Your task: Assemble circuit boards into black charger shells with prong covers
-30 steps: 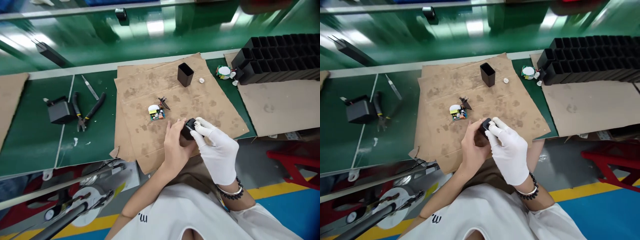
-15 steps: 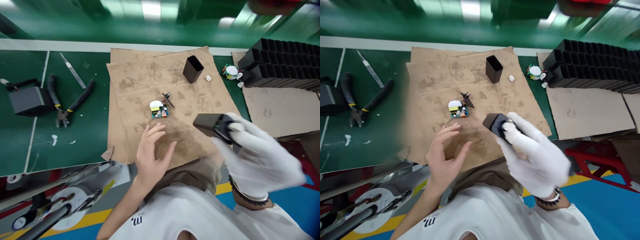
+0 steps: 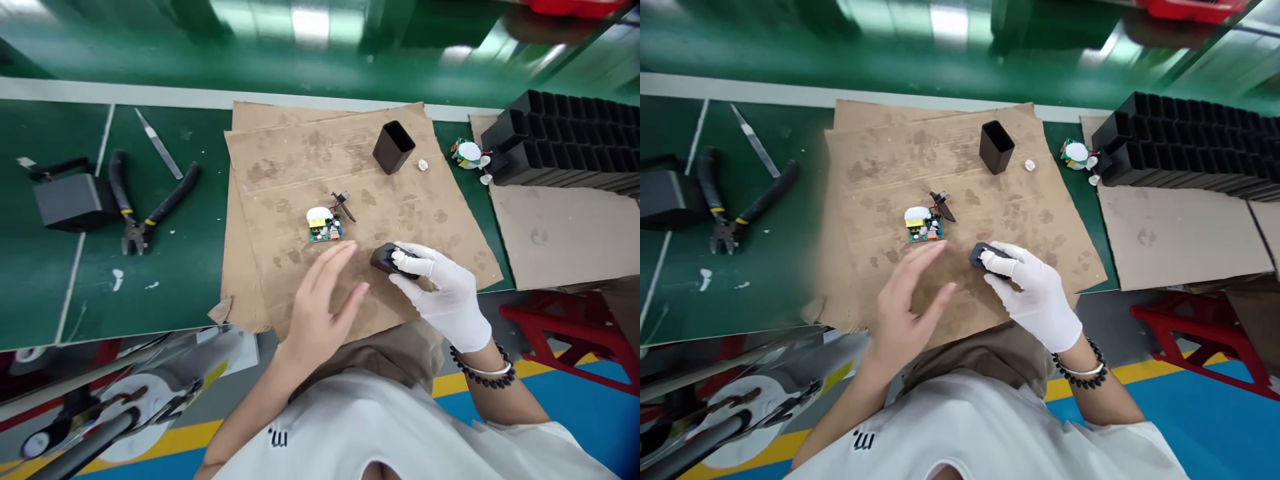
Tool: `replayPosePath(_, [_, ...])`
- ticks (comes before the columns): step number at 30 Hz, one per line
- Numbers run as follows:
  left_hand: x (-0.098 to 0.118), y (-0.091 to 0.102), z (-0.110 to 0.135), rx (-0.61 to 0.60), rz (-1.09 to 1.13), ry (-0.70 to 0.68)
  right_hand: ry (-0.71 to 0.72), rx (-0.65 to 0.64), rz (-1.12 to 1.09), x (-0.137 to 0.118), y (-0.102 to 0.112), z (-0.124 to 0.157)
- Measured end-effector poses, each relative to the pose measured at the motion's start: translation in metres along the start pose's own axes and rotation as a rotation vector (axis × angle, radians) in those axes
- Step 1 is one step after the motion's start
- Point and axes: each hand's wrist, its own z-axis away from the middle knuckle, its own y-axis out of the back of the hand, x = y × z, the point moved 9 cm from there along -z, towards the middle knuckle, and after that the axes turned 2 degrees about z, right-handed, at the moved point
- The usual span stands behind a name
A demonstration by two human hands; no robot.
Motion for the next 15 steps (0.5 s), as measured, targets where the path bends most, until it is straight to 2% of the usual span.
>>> replayPosePath(2, [0.006, -0.016, -0.003, -0.076, 0.044, -0.033, 0.025, -0.005, -0.033, 0.004, -0.001, 0.004])
replayPosePath(4, [0.01, -0.024, -0.005, -0.061, 0.059, -0.061, 0.041, 0.024, -0.075, 0.011, 0.0, 0.01])
replayPosePath(8, [0.01, -0.027, -0.003, 0.011, 0.047, -0.074, 0.025, 0.095, -0.154, 0.026, -0.001, 0.022])
replayPosePath(12, [0.017, -0.026, -0.004, 0.017, -0.091, -0.169, 0.02, 0.077, -0.165, 0.027, -0.007, 0.023])
replayPosePath(15, [0.018, -0.024, -0.007, 0.009, -0.082, -0.221, 0.026, 0.094, -0.173, 0.025, -0.006, 0.023])
